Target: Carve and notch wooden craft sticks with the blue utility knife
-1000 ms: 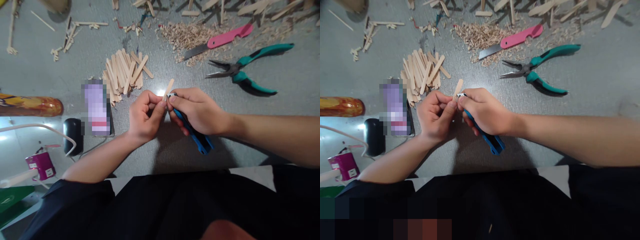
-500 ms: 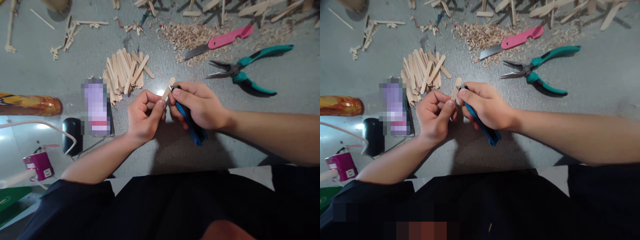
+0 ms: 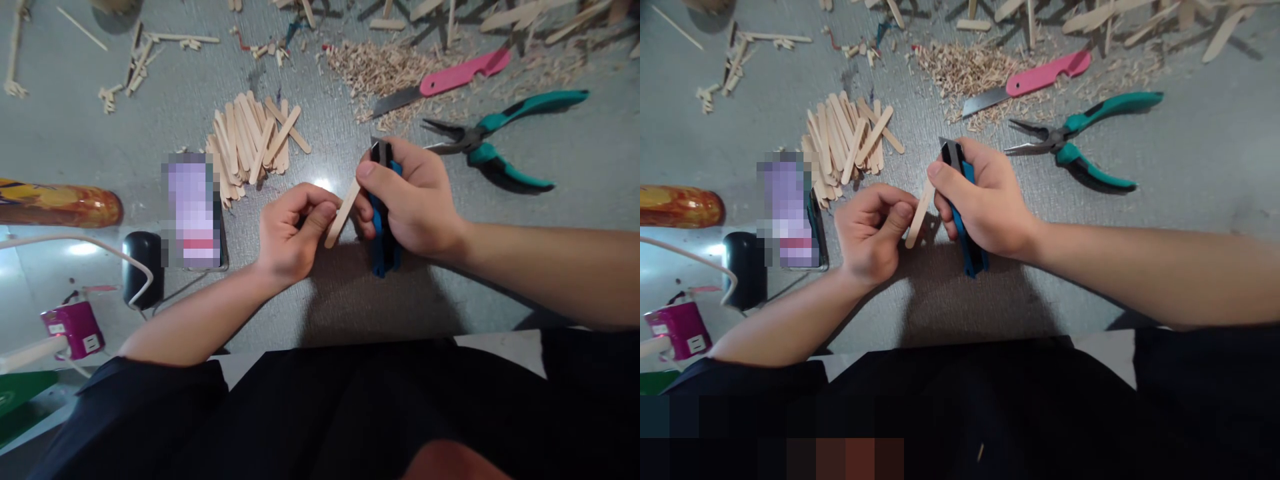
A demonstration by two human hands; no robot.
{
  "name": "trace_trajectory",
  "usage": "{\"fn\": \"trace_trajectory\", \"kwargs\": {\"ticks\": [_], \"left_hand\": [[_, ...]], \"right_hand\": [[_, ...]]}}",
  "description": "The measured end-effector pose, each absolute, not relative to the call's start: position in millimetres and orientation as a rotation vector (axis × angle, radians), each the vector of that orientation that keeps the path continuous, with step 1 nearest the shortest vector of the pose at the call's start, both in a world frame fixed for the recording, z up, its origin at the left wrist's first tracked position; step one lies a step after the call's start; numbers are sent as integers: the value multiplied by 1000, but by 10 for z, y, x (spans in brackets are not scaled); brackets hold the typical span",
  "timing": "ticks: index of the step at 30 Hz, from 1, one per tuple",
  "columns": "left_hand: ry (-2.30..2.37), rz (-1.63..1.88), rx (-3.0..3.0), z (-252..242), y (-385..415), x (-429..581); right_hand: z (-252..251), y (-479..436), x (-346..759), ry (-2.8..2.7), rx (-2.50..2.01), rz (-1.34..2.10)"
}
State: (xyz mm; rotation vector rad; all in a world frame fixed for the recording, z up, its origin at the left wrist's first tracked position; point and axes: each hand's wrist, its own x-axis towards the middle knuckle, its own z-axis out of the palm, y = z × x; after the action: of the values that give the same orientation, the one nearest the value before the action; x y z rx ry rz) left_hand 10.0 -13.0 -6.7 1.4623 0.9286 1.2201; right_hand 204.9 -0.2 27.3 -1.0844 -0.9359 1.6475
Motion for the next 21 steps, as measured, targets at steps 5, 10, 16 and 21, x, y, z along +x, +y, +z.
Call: {"fn": "trace_trajectory", "kwargs": {"ticks": [5, 10, 16, 21], "left_hand": [[907, 1416, 1798, -190, -28, 70], [904, 1404, 1834, -181, -73, 85], [977, 1371, 1833, -74, -130, 130], [1069, 1317, 1960, -29, -140, 122]], "right_hand": [[198, 0, 2049, -1001, -1071, 1581], [194, -5, 2066, -1104, -1085, 1541], [173, -37, 2058, -1121, -1116, 1524], [164, -55, 2051, -1137, -1118, 1532]]}}
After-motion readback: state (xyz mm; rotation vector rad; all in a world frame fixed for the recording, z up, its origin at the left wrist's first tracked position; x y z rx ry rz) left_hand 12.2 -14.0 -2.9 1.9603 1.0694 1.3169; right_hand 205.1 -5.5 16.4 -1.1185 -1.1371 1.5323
